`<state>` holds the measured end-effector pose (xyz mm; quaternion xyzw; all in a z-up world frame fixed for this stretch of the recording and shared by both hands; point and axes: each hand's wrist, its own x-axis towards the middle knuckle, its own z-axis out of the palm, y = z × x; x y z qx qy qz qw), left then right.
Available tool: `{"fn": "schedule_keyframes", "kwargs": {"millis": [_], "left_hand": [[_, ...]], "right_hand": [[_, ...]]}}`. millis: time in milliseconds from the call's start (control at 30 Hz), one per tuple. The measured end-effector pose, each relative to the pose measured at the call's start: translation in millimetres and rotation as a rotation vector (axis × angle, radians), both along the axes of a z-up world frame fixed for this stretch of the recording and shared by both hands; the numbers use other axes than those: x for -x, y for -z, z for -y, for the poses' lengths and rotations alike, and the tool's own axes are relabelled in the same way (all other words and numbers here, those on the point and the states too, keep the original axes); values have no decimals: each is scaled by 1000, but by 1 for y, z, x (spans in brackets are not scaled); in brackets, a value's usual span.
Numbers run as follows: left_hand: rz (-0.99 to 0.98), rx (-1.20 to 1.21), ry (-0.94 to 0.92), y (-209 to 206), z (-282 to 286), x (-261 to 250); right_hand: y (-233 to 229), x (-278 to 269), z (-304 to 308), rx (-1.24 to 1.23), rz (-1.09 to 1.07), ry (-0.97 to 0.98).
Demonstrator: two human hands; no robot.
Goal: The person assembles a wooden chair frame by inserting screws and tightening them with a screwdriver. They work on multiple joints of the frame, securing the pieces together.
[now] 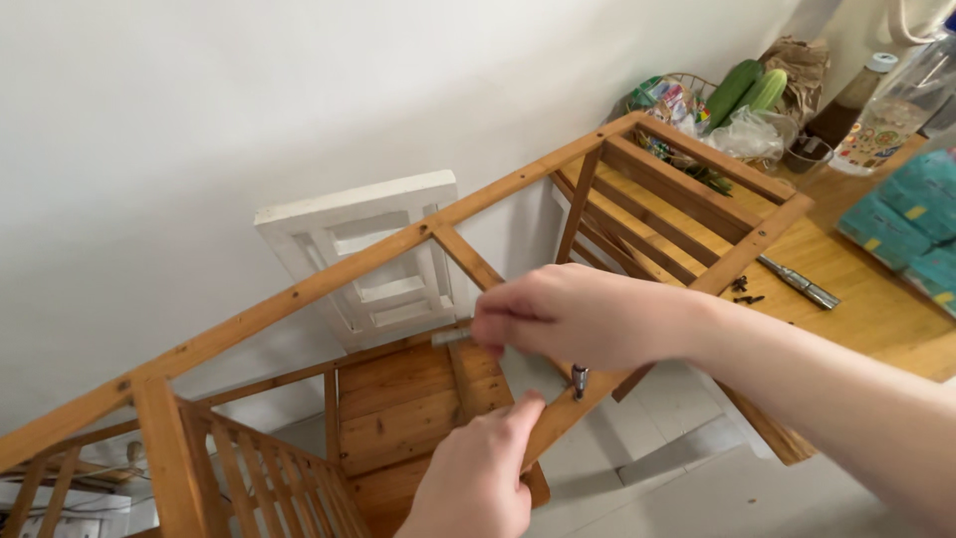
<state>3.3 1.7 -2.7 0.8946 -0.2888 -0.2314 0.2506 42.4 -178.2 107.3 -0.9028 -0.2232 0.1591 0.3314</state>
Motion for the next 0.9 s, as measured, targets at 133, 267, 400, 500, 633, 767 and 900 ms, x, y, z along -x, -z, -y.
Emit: {"fn": "schedule_keyframes", "kwargs": {"millis": [133, 267, 400, 500, 633, 767, 900], "left_hand": [[14, 23, -39, -6, 2, 5], [8, -7, -61, -3, 3, 4], [80, 61, -71, 2, 0, 3], [77, 48, -72, 8, 1, 3], [182, 202, -63, 18, -3, 0], [250, 242, -51, 29, -4, -5], [278, 342, -26, 36, -8, -5]], "right_hand": [[-4, 0, -4, -167, -414, 413], [23, 18, -21, -580, -654, 582], [35, 8, -23, -918, -449, 789], [35, 12, -22, -1131, -334, 1017], [41, 27, -49, -1213, -70, 1137], [41, 28, -47, -1231, 24, 1135], [36, 23, -29, -1036, -224, 815]]}}
